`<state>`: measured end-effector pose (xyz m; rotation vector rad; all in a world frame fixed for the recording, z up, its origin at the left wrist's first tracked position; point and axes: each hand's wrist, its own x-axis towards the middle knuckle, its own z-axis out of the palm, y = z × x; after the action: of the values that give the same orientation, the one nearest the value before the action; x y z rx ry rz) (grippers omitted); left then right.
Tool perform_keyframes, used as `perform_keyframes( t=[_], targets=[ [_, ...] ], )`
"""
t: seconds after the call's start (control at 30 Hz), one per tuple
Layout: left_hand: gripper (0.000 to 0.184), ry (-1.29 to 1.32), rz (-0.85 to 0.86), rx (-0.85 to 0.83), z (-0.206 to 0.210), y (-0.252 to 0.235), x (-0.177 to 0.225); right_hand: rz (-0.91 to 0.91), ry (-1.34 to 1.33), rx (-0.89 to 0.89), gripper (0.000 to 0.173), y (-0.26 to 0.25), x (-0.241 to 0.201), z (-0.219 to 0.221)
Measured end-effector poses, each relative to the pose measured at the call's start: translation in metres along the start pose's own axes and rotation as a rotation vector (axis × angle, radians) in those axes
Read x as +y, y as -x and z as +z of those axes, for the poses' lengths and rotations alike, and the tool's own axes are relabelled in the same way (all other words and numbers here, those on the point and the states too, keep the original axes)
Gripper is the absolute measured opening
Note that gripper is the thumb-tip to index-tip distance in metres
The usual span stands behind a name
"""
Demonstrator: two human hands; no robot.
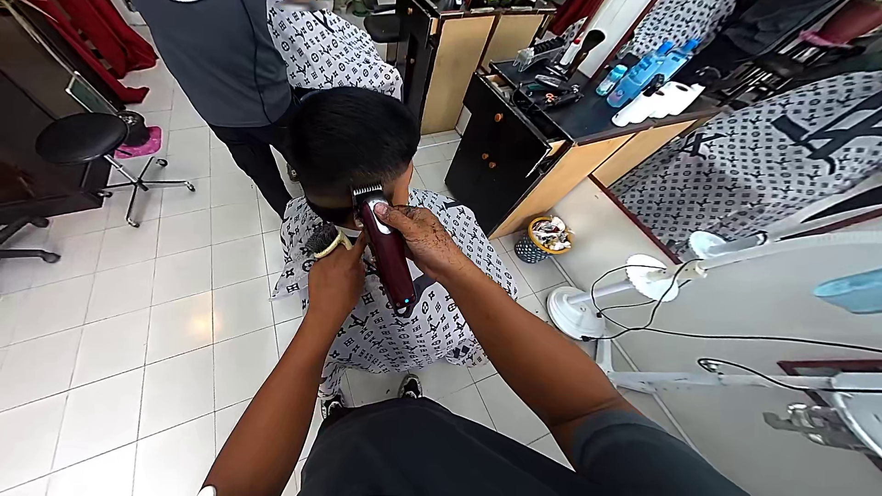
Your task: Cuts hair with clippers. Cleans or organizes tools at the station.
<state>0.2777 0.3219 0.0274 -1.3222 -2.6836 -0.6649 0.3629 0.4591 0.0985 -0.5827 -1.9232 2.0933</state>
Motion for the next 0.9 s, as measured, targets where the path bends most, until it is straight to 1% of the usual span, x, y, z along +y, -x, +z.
perform_keyframes(
  t=[0.07,0.1,0.2,0.23,0.37,0.5,0.63,0.73,0.8,0.9],
  targets=[
    [0.049,0.001,-0.019,-0.041,-0.002,-0.001,0.0,0.054,-0.021,-0.019,0.035,-0.004,-0.002,-0.002],
    [0.049,-0.004,-0.021,-0.051,-0.003,-0.001,0.0,0.047,-0.05,-0.022,0.035,-0.005,-0.002,-0.002],
    [0.047,-0.001,-0.003,-0.03,-0.003,0.0,0.0,-0.059,-0.087,-0.003,0.034,-0.007,-0.005,0.002],
    [0.047,-0.006,-0.004,-0.035,-0.004,0.0,0.0,-0.067,-0.075,-0.001,0.033,-0.007,-0.006,0.001],
    [0.052,-0.038,-0.034,-0.106,-0.009,-0.003,0.002,0.066,-0.1,-0.06,0.035,-0.006,-0.005,-0.01],
    [0.062,-0.043,-0.03,-0.086,-0.007,-0.003,0.003,0.038,-0.14,-0.055,0.039,-0.005,-0.008,-0.013],
    [0.069,-0.058,-0.022,-0.097,-0.006,-0.003,0.002,0.166,-0.178,-0.066,0.04,-0.003,-0.006,-0.022],
    [0.074,-0.065,-0.012,-0.066,-0.002,-0.002,0.0,0.137,-0.235,-0.045,0.041,-0.003,-0.009,-0.022],
    [0.078,-0.053,0.013,-0.029,0.0,-0.001,-0.003,0.128,-0.22,-0.044,0.042,-0.002,-0.009,-0.023],
    [0.074,-0.05,0.008,-0.034,0.0,-0.001,-0.002,0.173,-0.191,-0.071,0.041,-0.003,-0.005,-0.029]
  ],
)
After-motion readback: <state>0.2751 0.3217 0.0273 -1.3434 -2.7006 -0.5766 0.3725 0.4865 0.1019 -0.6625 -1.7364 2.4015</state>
